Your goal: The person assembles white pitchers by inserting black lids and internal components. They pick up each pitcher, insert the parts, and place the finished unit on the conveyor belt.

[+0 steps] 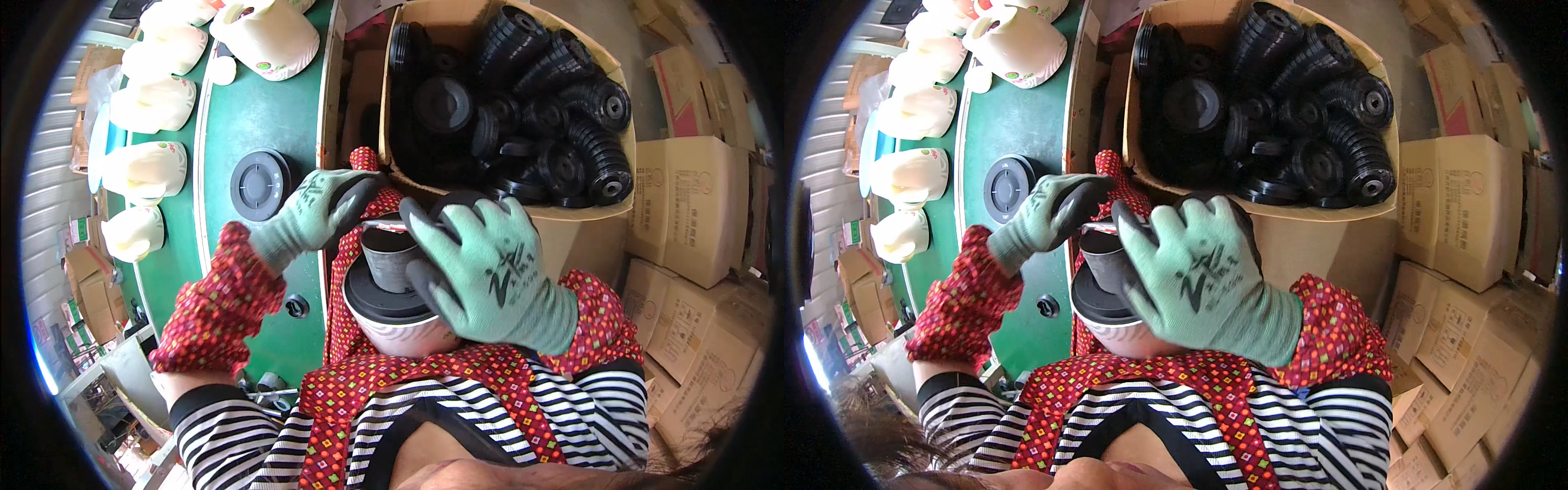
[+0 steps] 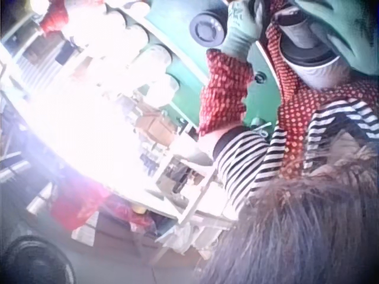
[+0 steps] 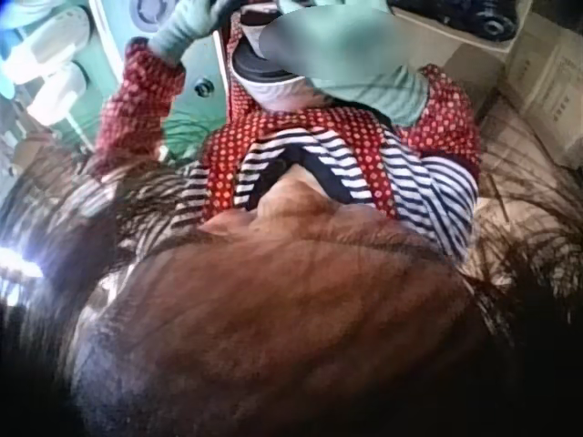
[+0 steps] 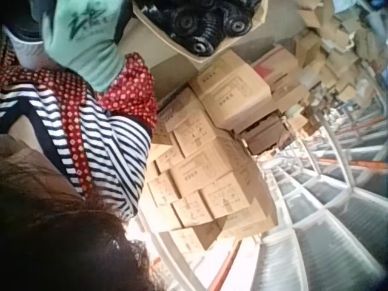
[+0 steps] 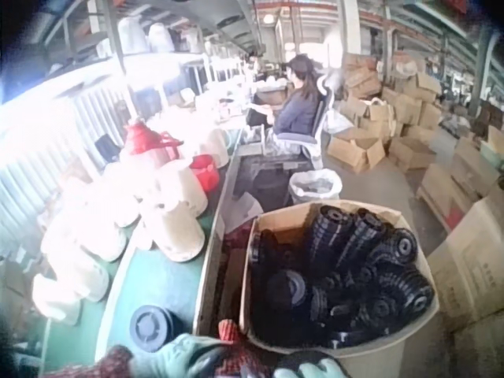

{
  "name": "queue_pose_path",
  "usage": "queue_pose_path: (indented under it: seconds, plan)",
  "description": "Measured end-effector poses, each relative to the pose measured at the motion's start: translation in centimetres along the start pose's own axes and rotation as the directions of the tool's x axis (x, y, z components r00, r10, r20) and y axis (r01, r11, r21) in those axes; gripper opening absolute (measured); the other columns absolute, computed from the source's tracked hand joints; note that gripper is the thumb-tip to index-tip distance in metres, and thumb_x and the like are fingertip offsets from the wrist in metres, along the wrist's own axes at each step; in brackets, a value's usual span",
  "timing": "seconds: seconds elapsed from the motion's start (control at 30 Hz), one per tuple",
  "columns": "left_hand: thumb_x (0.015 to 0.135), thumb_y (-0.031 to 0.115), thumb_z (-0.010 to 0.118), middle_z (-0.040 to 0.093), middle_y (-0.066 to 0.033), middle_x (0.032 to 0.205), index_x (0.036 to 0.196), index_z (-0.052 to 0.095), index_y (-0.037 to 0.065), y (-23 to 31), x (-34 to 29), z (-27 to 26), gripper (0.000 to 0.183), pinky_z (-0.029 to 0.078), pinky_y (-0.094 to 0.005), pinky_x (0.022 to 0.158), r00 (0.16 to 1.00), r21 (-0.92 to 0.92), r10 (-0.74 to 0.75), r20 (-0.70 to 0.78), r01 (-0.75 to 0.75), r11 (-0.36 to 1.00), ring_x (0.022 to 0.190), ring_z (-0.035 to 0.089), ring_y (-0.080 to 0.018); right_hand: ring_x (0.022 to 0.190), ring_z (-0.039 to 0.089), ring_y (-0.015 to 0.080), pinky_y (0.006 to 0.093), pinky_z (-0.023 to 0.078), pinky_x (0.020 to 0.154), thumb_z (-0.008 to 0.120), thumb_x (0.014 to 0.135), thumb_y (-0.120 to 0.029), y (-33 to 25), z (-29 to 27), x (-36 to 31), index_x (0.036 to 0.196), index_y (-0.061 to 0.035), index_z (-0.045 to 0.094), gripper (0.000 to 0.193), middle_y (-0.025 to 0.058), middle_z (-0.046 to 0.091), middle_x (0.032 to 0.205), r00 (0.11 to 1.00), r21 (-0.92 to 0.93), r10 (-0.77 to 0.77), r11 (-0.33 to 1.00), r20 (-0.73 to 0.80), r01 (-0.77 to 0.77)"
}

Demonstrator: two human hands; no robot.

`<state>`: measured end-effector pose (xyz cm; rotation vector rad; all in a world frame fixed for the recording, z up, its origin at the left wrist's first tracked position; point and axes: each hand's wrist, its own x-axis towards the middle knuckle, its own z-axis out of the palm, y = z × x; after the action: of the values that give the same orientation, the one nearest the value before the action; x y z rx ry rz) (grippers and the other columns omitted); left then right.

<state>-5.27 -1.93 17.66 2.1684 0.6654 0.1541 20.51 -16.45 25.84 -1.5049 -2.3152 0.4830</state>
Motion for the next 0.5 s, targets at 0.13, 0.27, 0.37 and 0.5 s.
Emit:
queue_pose_path:
  seconds: [0.13, 0.27, 0.37, 0.5]
  plan:
    - [0.101, 0.020, 0.061, 0.075, -0.0191, 0.103, 0.122, 0.072, 0.003, -3.9, 0.1, 3.0, 0.029, 0.055, -0.0456, 0.085, 0.952, -0.009, 0.119, -0.283, -0.127, 0.992, 0.093, 0.071, -0.0386, 0.085, 0.056, 0.0282, 0.0488, 0.039, 0.078, 0.069, 0.087, -0.045, -1.7, -0.3, 0.3, 0.131, -0.0005, 0.065, 0.062, 0.0121, 0.058, 0.097, 0.999, -0.171, 0.015, 0.985, 0.031, -0.009]
    - [0.101, 0.026, 0.070, 0.063, -0.0199, 0.066, 0.092, 0.074, -0.004, 0.4, -1.1, -0.5, 0.031, 0.047, -0.0399, 0.057, 0.983, -0.183, -0.094, -0.155, 0.065, 0.981, 0.055, 0.059, -0.0272, 0.113, 0.057, 0.0367, 0.0584, 0.039, 0.102, 0.072, 0.085, -0.041, -0.8, 0.0, 0.2, 0.136, -0.0058, 0.064, 0.062, 0.0184, 0.060, 0.123, 0.996, -0.092, -0.049, 0.995, -0.081, 0.041]
    - [0.098, 0.023, 0.076, 0.059, -0.0130, 0.063, 0.088, 0.074, -0.004, 1.6, -5.1, -1.6, 0.028, 0.045, -0.0348, 0.055, 0.943, -0.121, -0.192, -0.272, 0.164, 0.979, 0.055, 0.050, -0.0140, 0.142, 0.043, 0.0445, 0.0666, 0.021, 0.120, 0.076, 0.082, -0.048, -2.1, 0.0, -1.5, 0.142, -0.0086, 0.063, 0.073, 0.0226, 0.048, 0.154, 0.972, 0.020, -0.168, 0.985, -0.163, 0.173]
    - [0.095, 0.024, 0.078, 0.056, -0.0095, 0.061, 0.088, 0.074, 0.001, -0.9, -13.7, 1.5, 0.024, 0.044, -0.0351, 0.055, 0.700, -0.276, -0.374, -0.609, 0.255, 0.927, 0.057, 0.049, -0.0126, 0.124, 0.059, 0.0404, 0.0537, 0.044, 0.109, 0.088, 0.072, -0.043, -0.9, 4.5, -3.0, 0.131, -0.0045, 0.068, 0.073, 0.0195, 0.063, 0.134, 0.973, 0.350, -0.168, 0.912, -0.157, 0.214]
